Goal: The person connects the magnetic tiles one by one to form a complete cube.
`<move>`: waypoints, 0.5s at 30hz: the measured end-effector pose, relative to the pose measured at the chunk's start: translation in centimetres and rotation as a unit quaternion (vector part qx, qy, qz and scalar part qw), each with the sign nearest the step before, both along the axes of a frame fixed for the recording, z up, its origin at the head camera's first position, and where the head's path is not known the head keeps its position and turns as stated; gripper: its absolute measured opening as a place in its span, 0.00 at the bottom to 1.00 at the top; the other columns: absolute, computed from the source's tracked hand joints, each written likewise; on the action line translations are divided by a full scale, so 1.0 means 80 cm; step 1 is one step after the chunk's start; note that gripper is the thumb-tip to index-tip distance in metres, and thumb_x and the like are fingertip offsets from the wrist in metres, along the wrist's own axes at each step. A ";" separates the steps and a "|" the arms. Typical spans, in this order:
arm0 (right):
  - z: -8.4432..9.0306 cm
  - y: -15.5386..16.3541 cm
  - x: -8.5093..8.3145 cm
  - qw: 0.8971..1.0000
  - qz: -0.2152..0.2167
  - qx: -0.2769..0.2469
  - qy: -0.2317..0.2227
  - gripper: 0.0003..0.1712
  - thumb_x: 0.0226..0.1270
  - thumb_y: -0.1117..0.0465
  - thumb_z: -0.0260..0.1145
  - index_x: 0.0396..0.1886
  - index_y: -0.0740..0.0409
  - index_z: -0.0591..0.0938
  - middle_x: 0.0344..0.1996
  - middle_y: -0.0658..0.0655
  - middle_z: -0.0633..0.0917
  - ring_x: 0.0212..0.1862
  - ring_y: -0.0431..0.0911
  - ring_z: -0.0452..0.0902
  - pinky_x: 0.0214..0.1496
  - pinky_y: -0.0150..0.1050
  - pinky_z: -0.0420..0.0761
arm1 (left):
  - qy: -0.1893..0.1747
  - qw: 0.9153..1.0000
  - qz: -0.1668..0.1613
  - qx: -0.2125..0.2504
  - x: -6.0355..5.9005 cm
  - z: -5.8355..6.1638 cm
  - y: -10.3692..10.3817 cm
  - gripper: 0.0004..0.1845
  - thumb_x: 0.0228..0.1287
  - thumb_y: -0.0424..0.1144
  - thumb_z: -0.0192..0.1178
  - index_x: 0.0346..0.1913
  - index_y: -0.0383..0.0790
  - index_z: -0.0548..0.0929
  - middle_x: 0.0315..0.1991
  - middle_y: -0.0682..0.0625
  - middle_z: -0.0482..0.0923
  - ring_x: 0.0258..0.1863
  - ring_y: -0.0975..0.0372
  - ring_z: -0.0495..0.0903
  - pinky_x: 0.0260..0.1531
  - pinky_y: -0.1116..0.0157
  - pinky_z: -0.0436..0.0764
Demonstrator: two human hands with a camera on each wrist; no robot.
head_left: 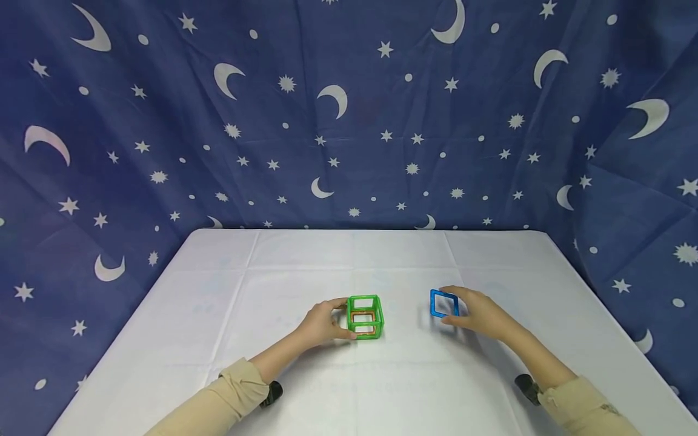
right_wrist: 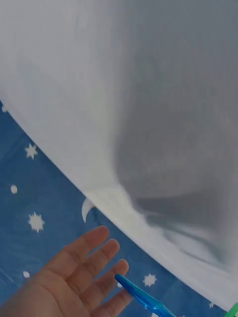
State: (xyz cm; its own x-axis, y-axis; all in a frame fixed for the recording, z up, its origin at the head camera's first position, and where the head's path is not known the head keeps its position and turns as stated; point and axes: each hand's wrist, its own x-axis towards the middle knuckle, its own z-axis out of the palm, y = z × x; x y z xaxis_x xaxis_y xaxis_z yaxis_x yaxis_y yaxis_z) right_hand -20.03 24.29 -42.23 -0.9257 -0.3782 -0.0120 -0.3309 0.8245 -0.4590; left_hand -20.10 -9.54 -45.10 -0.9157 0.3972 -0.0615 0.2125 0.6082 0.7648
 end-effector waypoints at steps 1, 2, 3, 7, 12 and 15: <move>0.002 -0.003 -0.001 1.000 0.004 0.000 0.003 0.37 0.56 0.53 0.71 0.62 0.64 0.71 0.59 0.68 0.75 0.60 0.65 0.70 0.57 0.59 0.73 | -0.002 1.000 -0.002 0.006 0.000 -0.001 0.000 0.42 0.44 0.37 0.75 0.64 0.28 0.68 0.57 0.35 0.76 0.18 0.67 0.73 0.22 0.68 0.76; 0.003 -0.006 -0.001 1.000 0.008 0.001 0.005 0.37 0.56 0.53 0.71 0.62 0.64 0.71 0.59 0.68 0.75 0.60 0.65 0.70 0.57 0.59 0.73 | -0.005 1.000 -0.005 0.011 -0.001 -0.001 0.000 0.42 0.45 0.36 0.75 0.64 0.28 0.68 0.58 0.34 0.75 0.17 0.67 0.73 0.20 0.70 0.75; 0.005 -0.009 -0.002 1.000 0.013 0.002 0.009 0.37 0.56 0.53 0.71 0.62 0.64 0.71 0.59 0.68 0.75 0.60 0.64 0.70 0.58 0.59 0.73 | -0.009 1.000 -0.007 0.015 -0.001 -0.002 0.000 0.42 0.45 0.36 0.74 0.64 0.27 0.67 0.58 0.33 0.74 0.17 0.67 0.74 0.18 0.71 0.74; 0.008 -0.024 -0.005 0.999 0.029 0.008 0.022 0.37 0.55 0.53 0.71 0.62 0.64 0.71 0.58 0.66 0.77 0.60 0.62 0.72 0.58 0.57 0.74 | -0.023 0.999 -0.012 0.025 -0.001 -0.003 0.001 0.43 0.46 0.35 0.73 0.65 0.26 0.65 0.58 0.32 0.73 0.19 0.66 0.77 0.19 0.71 0.76; 0.010 -0.046 -0.011 0.999 0.038 0.010 0.032 0.37 0.55 0.53 0.72 0.62 0.62 0.72 0.58 0.64 0.77 0.60 0.60 0.73 0.59 0.55 0.74 | -0.025 0.999 -0.013 0.029 -0.004 -0.003 0.003 0.43 0.46 0.34 0.73 0.65 0.27 0.65 0.57 0.32 0.74 0.20 0.65 0.79 0.20 0.70 0.77; 0.011 -0.060 -0.015 0.999 0.043 0.007 0.028 0.37 0.55 0.52 0.72 0.62 0.62 0.72 0.59 0.63 0.77 0.60 0.59 0.73 0.60 0.54 0.74 | -0.025 0.999 -0.008 0.027 -0.005 -0.002 0.004 0.43 0.46 0.35 0.73 0.66 0.28 0.65 0.57 0.32 0.75 0.20 0.65 0.78 0.19 0.70 0.77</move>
